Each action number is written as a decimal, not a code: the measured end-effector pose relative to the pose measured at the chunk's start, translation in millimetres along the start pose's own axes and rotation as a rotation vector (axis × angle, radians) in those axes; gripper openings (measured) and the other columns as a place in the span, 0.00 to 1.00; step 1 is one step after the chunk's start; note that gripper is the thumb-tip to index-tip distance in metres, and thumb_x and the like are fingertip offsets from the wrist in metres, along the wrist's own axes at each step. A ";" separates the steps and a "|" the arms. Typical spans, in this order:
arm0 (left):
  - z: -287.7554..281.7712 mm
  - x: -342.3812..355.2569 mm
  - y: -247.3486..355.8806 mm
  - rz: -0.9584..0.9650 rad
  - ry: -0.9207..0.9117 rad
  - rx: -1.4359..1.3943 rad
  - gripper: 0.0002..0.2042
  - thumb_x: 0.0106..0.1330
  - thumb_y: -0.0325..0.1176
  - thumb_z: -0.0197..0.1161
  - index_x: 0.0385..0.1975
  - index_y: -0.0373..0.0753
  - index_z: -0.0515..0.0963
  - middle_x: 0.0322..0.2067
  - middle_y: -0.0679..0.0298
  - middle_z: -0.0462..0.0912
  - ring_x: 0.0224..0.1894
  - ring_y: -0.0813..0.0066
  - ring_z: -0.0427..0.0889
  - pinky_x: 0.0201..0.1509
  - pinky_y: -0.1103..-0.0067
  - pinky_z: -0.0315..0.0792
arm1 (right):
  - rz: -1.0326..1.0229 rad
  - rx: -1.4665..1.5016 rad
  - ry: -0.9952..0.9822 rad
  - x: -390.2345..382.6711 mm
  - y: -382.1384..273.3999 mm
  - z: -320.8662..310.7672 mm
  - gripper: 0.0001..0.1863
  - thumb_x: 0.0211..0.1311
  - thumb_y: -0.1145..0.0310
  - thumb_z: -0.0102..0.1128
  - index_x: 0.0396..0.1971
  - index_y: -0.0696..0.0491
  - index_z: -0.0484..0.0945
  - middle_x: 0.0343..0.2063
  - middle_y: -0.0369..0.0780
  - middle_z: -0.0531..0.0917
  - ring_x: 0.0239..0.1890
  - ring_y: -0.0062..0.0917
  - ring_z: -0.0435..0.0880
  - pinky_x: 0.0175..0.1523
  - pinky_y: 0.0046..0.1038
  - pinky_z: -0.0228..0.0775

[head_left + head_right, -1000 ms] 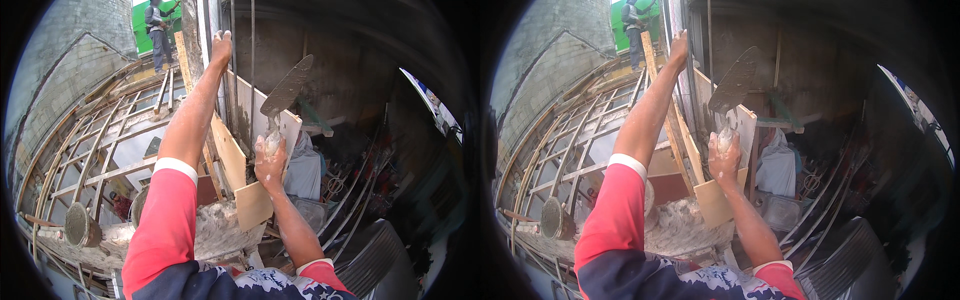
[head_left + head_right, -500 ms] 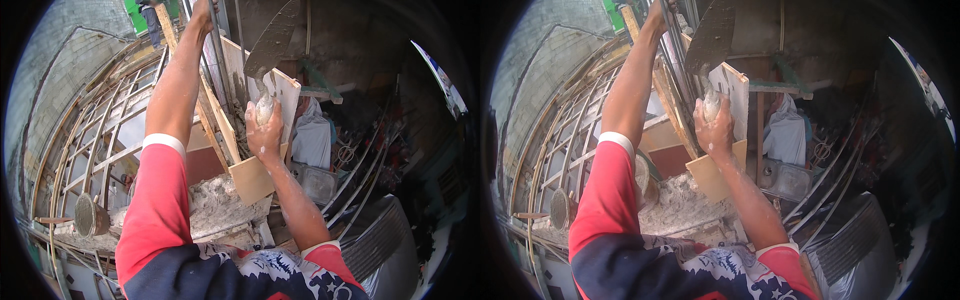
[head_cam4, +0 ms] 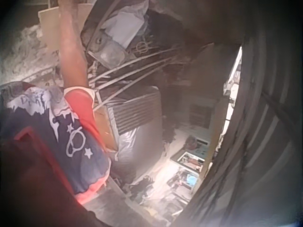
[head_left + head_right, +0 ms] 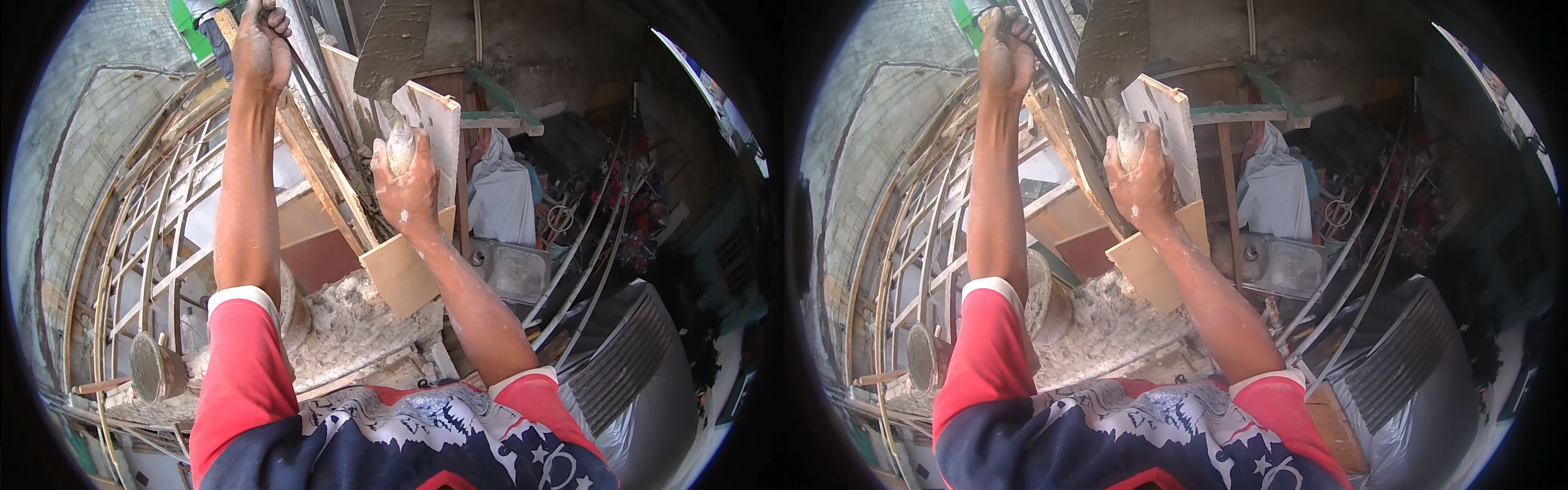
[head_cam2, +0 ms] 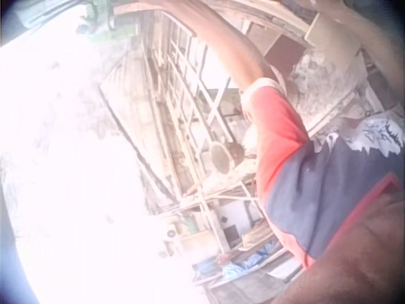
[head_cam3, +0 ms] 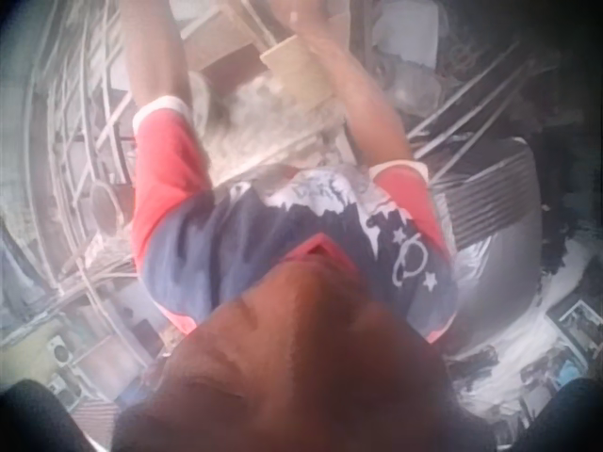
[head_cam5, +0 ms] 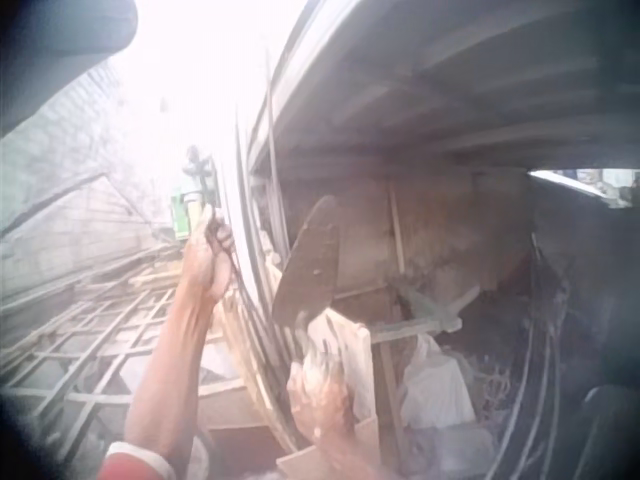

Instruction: The person scoops wet cement from a metal bowl using a trowel and applies it to a wooden board. They repeatedly transfer the cement from the bowl to the board, smoothing it with the trowel. The person also uses a wooden stick to scrape the remaining cement from the bowl.

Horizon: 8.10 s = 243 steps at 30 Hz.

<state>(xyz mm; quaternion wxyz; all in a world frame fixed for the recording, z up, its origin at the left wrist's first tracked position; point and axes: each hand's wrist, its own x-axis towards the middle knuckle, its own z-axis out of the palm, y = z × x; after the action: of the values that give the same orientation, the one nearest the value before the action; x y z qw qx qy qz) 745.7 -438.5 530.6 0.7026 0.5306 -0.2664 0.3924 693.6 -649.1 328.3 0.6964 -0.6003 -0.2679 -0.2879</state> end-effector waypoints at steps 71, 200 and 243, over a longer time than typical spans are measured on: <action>-156.8 -414.1 195.1 -0.083 0.770 1.492 0.29 0.68 0.36 0.69 0.67 0.35 0.71 0.66 0.49 0.71 0.72 0.50 0.64 0.75 0.56 0.57 | -0.074 -0.148 -0.002 -19.1 -6.2 -0.3 0.13 0.78 0.70 0.53 0.56 0.60 0.71 0.39 0.39 0.84 0.41 0.21 0.81 0.51 0.29 0.75; -164.6 -480.3 142.5 -0.391 0.813 0.006 0.26 0.79 0.37 0.55 0.69 0.25 0.68 0.64 0.53 0.75 0.67 0.69 0.72 0.75 0.72 0.61 | 0.788 -0.164 -0.774 108.9 -89.1 138.4 0.15 0.83 0.57 0.45 0.48 0.55 0.70 0.26 0.31 0.76 0.21 0.08 0.75 0.20 0.12 0.77; -96.7 -481.8 149.9 -0.424 0.163 0.780 0.26 0.67 0.30 0.60 0.67 0.37 0.76 0.69 0.50 0.72 0.79 0.55 0.57 0.82 0.56 0.38 | -0.432 -1.349 -1.537 -150.8 -87.0 28.8 0.09 0.64 0.72 0.59 0.40 0.60 0.79 0.35 0.46 0.86 0.37 0.39 0.90 0.41 0.37 0.83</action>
<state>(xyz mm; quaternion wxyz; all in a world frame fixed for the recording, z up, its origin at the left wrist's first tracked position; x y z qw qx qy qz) 351.6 -456.4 201.6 0.5335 0.7660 0.0723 0.3513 525.7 -618.5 283.1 -0.2073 -0.8254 -0.5239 -0.0368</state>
